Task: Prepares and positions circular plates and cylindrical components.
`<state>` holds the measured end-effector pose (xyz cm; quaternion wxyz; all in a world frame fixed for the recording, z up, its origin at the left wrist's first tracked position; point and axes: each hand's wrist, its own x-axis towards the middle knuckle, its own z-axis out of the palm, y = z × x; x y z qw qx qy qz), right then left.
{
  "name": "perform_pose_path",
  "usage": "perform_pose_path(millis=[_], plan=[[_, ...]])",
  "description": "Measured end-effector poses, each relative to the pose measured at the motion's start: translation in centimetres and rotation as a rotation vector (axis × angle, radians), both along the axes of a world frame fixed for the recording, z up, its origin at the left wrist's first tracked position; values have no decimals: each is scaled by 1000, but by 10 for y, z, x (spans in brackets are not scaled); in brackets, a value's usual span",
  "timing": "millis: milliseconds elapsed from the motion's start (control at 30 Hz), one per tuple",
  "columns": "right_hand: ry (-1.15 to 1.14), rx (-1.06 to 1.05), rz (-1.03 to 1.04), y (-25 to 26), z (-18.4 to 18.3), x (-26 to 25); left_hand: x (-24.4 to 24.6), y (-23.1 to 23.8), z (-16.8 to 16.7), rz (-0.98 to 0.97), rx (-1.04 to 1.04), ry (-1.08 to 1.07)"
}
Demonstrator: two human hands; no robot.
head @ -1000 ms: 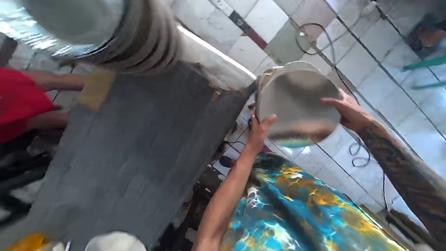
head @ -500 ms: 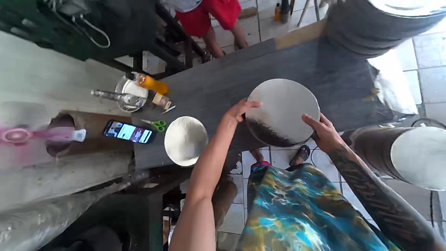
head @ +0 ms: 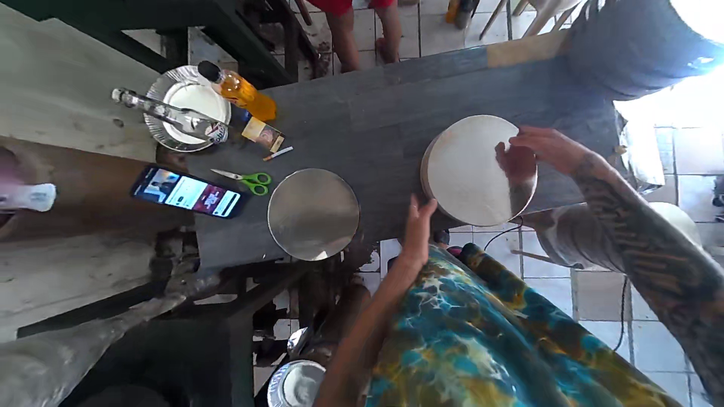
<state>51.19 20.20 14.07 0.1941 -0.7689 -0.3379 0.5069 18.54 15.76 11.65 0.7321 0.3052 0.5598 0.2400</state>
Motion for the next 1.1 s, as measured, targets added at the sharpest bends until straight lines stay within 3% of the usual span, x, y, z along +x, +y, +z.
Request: perform_pose_path(millis=[133,300,400,500,600,700,800,900,1000,1100], plan=[[-145,4,247,21,-9,15,40,-18,0,149,-35,-66],[-57,0,224,30,-6,21,74,-20,-12,304,-14,-11],[70,-27,180,28,16,7,79,-16,-23,424,-37,-45],[181,69,187,12,25,-17,73,-11,0,556,-142,-126],[54,194,260,-6,31,-65,35,-14,48,663,-166,-138],[-59,284,316,-17,38,-130,-7,-29,87,711,-30,-29],[10,346,346,-4,38,-188,-60,-33,101,691,126,138],[199,383,404,22,41,-232,-126,-31,91,730,199,193],[228,440,538,36,82,-275,-185,-25,72,874,137,-24],[151,668,611,11,117,-311,-215,-30,42,950,222,-471]])
